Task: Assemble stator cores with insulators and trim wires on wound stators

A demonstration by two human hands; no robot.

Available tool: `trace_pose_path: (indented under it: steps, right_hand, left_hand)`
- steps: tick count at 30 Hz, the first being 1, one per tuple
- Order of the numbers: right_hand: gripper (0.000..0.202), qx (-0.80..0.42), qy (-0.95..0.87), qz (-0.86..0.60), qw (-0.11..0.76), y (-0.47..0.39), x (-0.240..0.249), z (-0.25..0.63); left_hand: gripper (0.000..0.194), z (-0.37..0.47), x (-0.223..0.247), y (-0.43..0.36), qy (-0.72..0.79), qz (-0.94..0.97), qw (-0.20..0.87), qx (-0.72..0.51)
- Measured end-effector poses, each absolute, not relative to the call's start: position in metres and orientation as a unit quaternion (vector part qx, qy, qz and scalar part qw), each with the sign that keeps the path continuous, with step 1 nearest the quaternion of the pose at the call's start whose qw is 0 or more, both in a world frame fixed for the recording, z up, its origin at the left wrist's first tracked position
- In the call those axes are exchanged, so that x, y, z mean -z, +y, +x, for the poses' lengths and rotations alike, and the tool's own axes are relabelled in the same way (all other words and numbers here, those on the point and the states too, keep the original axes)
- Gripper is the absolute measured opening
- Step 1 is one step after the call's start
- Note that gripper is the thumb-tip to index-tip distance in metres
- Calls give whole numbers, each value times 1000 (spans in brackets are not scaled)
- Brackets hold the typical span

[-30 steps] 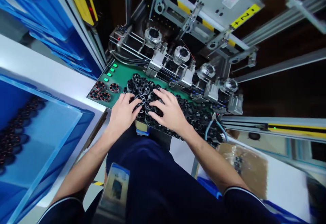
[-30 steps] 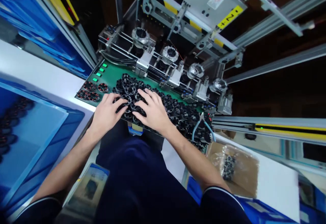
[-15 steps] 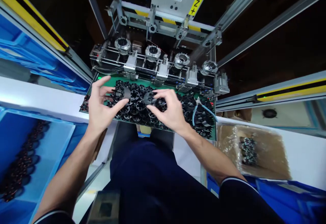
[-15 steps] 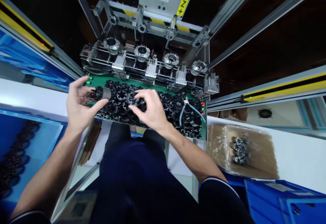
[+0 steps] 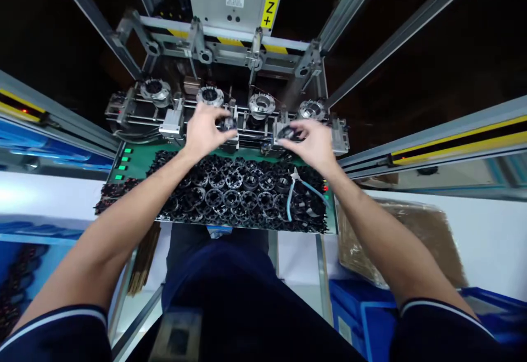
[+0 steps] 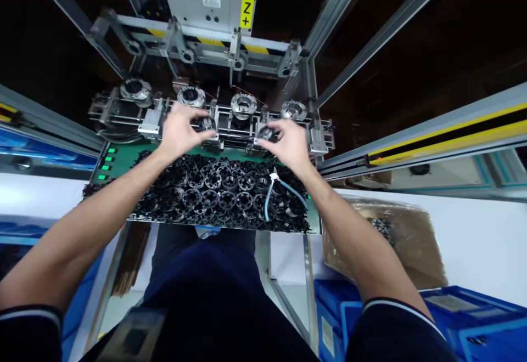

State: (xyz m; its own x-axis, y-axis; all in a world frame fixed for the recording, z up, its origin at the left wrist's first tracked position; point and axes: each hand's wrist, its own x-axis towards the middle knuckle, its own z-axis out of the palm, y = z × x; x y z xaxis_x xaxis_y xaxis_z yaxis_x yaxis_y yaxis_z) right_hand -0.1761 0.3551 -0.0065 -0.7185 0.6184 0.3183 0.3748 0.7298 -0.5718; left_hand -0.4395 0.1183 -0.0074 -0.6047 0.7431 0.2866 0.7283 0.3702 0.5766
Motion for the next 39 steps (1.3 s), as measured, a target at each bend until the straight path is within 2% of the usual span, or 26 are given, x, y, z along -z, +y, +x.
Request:
trace_pose_path:
  steps: [2, 5, 16, 19, 21, 24, 26, 29, 33, 39]
  right_hand:
    - [50, -244, -903, -275, 221, 359, 18, -177]
    - [52, -234, -907, -249, 245, 363, 24, -174]
    - [51, -263, -887, -298, 235, 376, 26, -184]
    - [55, -337, -855, -333, 211, 368, 14, -183]
    - [61, -447, -795, -339, 230, 352, 0, -174]
    - [66, -640, -666, -316, 217, 312, -27, -151]
    - [68, -718, -609, -288, 176, 284, -44, -134]
    - [63, -757, -587, -249, 144, 251, -65, -115]
    - [54, -771, -578, -222, 151, 228, -80, -101]
    - [71, -849, -498, -159, 80, 214, -92, -94]
  left_hand:
    - [56, -442, 24, 124, 825, 459, 30, -327]
    - [61, -449, 35, 122, 805, 479, -6, -350]
    - [66, -451, 40, 119, 810, 463, 31, -359]
    - [65, -449, 32, 119, 805, 447, 68, -384]
    - [66, -441, 20, 113, 775, 409, 103, -470]
    - [71, -415, -8, 93, 680, 335, 214, -616]
    - [74, -393, -30, 75, 622, 299, 304, -656]
    - [69, -363, -59, 50, 585, 273, 407, -646]
    - [56, -339, -80, 29, 584, 249, 443, -633]
    - [59, -317, -98, 18, 569, 260, 479, -616]
